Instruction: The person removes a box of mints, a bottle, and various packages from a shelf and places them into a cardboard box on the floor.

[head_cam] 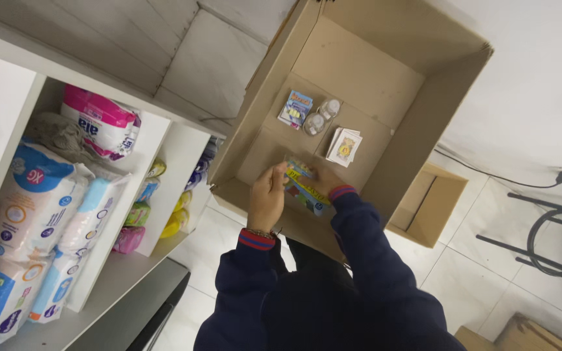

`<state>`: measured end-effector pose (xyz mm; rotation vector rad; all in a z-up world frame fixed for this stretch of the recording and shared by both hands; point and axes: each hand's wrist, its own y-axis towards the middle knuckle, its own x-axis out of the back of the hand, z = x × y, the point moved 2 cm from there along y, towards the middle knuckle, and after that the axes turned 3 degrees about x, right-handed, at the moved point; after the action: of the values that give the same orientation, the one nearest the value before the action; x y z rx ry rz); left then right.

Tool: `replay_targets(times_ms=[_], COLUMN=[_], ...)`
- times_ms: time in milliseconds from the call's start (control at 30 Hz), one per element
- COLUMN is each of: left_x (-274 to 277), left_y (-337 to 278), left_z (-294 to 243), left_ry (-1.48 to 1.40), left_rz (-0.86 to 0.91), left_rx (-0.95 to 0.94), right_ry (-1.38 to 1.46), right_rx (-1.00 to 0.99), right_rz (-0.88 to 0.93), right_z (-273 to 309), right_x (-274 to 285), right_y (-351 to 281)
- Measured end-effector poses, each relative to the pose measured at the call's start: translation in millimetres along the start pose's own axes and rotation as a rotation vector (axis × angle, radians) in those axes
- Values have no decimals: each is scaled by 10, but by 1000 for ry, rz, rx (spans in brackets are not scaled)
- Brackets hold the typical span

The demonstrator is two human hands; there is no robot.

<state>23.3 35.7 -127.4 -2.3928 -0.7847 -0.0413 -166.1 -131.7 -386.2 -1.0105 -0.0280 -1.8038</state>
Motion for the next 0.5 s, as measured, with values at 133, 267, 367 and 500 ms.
replay_targets(times_ms=[133, 267, 367, 500], left_x=[-64, -6, 17, 52], left_y=[19, -33, -47, -25], left_z=[114, 60, 178, 192], left_ry=[-10, -4, 29, 32], left_rz=[-21, 5, 5, -18], left_rx=[-48, 30, 64, 10], right_ry=[127, -2, -147, -262], right_rx=[122, -19, -48, -228], right_rz=[-21, 81, 169, 351], right_z=[-276, -374, -277, -566], right_x=[-667, -1023, -1032, -1315], right_y=[54, 196, 327, 583])
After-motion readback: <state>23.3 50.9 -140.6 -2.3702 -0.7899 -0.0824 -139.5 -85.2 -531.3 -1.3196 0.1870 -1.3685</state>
